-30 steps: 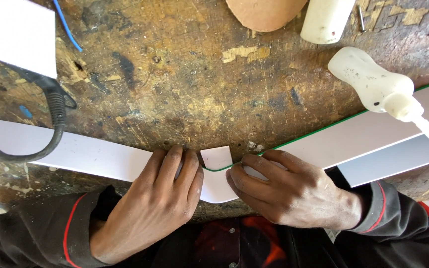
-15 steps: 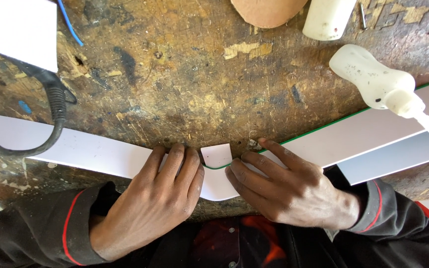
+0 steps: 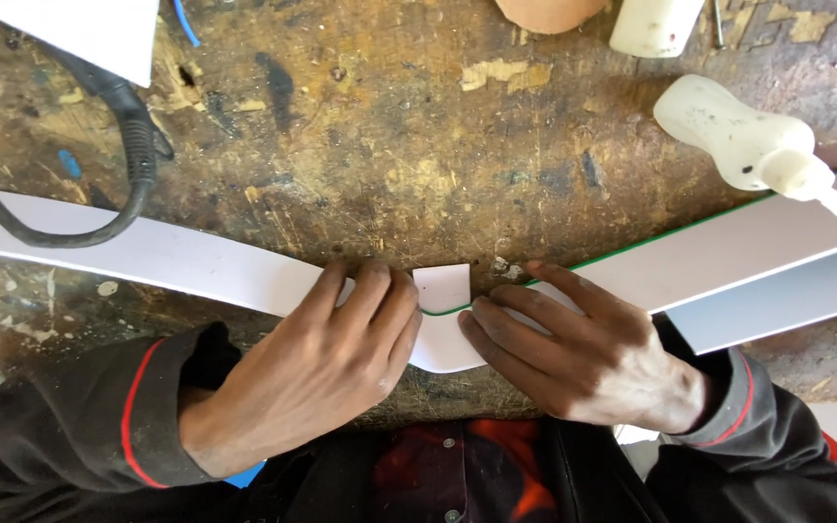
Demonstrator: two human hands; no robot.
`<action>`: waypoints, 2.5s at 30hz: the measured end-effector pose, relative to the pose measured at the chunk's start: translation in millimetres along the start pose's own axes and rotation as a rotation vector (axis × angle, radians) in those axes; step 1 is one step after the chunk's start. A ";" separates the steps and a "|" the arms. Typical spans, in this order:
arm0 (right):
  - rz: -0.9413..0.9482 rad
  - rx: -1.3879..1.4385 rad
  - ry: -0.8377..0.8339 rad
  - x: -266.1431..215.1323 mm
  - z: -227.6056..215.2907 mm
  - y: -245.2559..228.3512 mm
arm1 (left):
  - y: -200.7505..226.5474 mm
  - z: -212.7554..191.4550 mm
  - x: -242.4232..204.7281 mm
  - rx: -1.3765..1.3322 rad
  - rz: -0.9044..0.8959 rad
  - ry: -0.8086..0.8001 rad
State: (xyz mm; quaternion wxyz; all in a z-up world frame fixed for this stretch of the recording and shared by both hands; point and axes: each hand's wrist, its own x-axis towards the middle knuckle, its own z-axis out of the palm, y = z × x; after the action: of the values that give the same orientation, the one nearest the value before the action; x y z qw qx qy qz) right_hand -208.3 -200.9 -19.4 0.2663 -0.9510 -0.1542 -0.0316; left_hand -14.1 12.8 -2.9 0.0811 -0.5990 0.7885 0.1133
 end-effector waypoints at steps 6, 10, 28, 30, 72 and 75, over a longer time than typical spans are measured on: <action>0.007 0.006 0.001 -6.1 -1.2 6.4 | -4.0 -2.5 7.3 -0.061 0.022 0.023; 0.022 0.028 -0.007 -11.3 -0.6 8.0 | -8.9 -4.8 13.6 -0.101 0.040 0.057; 0.043 0.017 -0.015 -8.8 0.0 10.1 | -13.8 4.7 10.8 -0.145 0.061 0.180; 0.043 0.013 -0.017 -9.5 0.3 9.7 | -12.5 2.6 12.6 -0.105 0.024 0.176; 0.052 -0.008 -0.009 -11.1 0.4 10.4 | 4.3 8.6 9.0 -0.146 -0.042 0.180; 0.059 0.003 0.000 -8.7 -0.4 11.1 | -0.5 9.3 10.8 -0.143 -0.015 0.215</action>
State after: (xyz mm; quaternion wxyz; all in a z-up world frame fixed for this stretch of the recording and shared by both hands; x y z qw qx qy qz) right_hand -213.0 -212.5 -25.8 0.2686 -0.9547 -0.1260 -0.0234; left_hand -16.6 5.2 -14.8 -0.0462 -0.6180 0.7779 0.1037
